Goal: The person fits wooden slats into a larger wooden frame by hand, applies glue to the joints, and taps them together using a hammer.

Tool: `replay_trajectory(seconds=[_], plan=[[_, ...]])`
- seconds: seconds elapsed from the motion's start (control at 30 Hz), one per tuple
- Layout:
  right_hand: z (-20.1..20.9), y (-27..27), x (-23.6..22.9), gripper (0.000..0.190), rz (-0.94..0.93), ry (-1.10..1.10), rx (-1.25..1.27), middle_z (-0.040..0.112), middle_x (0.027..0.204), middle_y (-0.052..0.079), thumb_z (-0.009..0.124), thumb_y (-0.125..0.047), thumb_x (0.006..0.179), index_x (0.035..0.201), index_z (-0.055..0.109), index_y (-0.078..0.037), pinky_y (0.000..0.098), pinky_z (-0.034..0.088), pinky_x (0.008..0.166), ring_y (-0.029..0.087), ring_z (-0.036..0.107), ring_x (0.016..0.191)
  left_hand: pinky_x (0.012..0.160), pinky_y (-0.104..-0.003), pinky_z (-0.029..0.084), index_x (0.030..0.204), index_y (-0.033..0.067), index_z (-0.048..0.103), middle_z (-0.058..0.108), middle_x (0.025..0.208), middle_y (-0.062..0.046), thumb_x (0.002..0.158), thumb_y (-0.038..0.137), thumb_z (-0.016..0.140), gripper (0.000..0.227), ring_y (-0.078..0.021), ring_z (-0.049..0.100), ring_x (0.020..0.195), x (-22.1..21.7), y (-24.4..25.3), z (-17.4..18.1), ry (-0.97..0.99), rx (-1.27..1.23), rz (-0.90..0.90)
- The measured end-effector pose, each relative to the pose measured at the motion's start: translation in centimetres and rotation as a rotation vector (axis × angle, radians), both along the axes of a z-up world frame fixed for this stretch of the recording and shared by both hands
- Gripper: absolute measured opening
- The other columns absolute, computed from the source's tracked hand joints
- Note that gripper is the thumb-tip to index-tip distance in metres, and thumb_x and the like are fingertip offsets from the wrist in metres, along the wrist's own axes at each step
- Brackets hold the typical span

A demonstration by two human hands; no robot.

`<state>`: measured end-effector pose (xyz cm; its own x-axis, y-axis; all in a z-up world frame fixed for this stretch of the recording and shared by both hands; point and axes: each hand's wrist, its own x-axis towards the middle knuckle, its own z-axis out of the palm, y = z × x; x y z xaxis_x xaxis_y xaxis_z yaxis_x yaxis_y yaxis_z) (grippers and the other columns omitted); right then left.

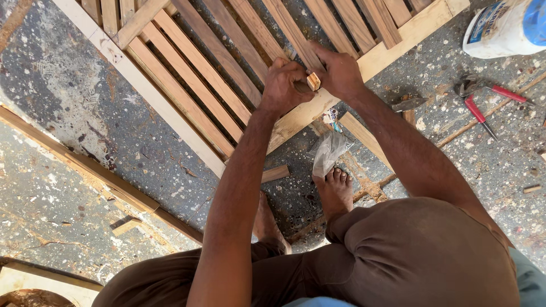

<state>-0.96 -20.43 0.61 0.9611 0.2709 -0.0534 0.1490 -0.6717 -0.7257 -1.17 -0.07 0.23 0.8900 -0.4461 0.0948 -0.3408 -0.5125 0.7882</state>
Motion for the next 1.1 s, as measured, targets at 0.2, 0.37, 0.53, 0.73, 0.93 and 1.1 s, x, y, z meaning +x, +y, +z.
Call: replay_trajectory(seconds=[0.2, 0.37, 0.53, 0.73, 0.93, 1.1], plan=[[-0.1, -0.1, 0.4, 0.071, -0.038, 0.216, 0.017, 0.066, 0.074, 0.017, 0.082, -0.015, 0.092, 0.156, 0.051, -0.014, 0.0343, 0.049, 0.057, 0.018, 0.056, 0.059, 0.082, -0.041, 0.048, 0.086, 0.01, 0.078, 0.07, 0.087, 0.0, 0.055, 0.017, 0.098, 0.038, -0.0253, 0.053, 0.085, 0.5, -0.4, 1.4, -0.006, 0.016, -0.012], [-1.7, -0.5, 0.6, 0.06, -0.072, 0.298, 0.186, 0.072, 0.089, 0.008, 0.075, -0.012, 0.097, 0.153, 0.052, -0.013, 0.0283, 0.053, 0.064, 0.011, 0.062, 0.07, 0.084, -0.04, 0.05, 0.086, 0.0088, 0.076, 0.071, 0.091, 0.0, 0.056, 0.018, 0.099, 0.039, -0.0252, 0.054, 0.09, 0.5, -0.2, 0.8, 0.0, 0.002, -0.006], [-2.6, -1.1, 0.9, 0.049, -0.145, 0.417, 0.359, 0.067, 0.094, 0.005, 0.07, -0.009, 0.104, 0.152, 0.059, -0.013, 0.0263, 0.051, 0.072, 0.008, 0.055, 0.078, 0.083, -0.041, 0.049, 0.084, 0.0086, 0.075, 0.07, 0.089, 0.0, 0.055, 0.019, 0.101, 0.04, -0.0247, 0.054, 0.089, 0.2, 0.2, -1.6, 0.046, 0.007, -0.014], [-1.2, -1.0, 0.5, 0.043, -0.228, 0.464, 0.401, 0.069, 0.096, 0.0, 0.07, -0.01, 0.102, 0.144, 0.065, -0.014, 0.0218, 0.054, 0.076, 0.005, 0.058, 0.08, 0.084, -0.041, 0.048, 0.084, 0.0086, 0.075, 0.07, 0.089, 0.0, 0.056, 0.019, 0.101, 0.04, -0.0243, 0.053, 0.09, 0.3, 0.1, -1.2, 0.048, 0.011, -0.02], [-1.1, -0.2, 0.5, 0.043, -0.17, 0.38, 0.451, 0.07, 0.11, -0.004, 0.068, -0.011, 0.1, 0.142, 0.062, -0.012, 0.0201, 0.057, 0.084, 0.002, 0.063, 0.093, 0.087, -0.041, 0.047, 0.085, 0.0103, 0.076, 0.07, 0.092, 0.001, 0.058, 0.02, 0.1, 0.038, -0.0233, 0.053, 0.091, 0.6, -0.3, 1.3, 0.047, 0.023, -0.022], [-1.4, -0.1, 1.1, 0.046, -0.198, 0.474, 0.268, 0.071, 0.09, 0.009, 0.071, -0.013, 0.1, 0.145, 0.062, -0.012, 0.027, 0.052, 0.066, 0.012, 0.059, 0.074, 0.088, -0.042, 0.047, 0.085, 0.0086, 0.076, 0.069, 0.089, 0.0, 0.058, 0.019, 0.1, 0.038, -0.0242, 0.053, 0.09, 0.6, -0.3, 1.4, 0.081, 0.034, -0.021]])
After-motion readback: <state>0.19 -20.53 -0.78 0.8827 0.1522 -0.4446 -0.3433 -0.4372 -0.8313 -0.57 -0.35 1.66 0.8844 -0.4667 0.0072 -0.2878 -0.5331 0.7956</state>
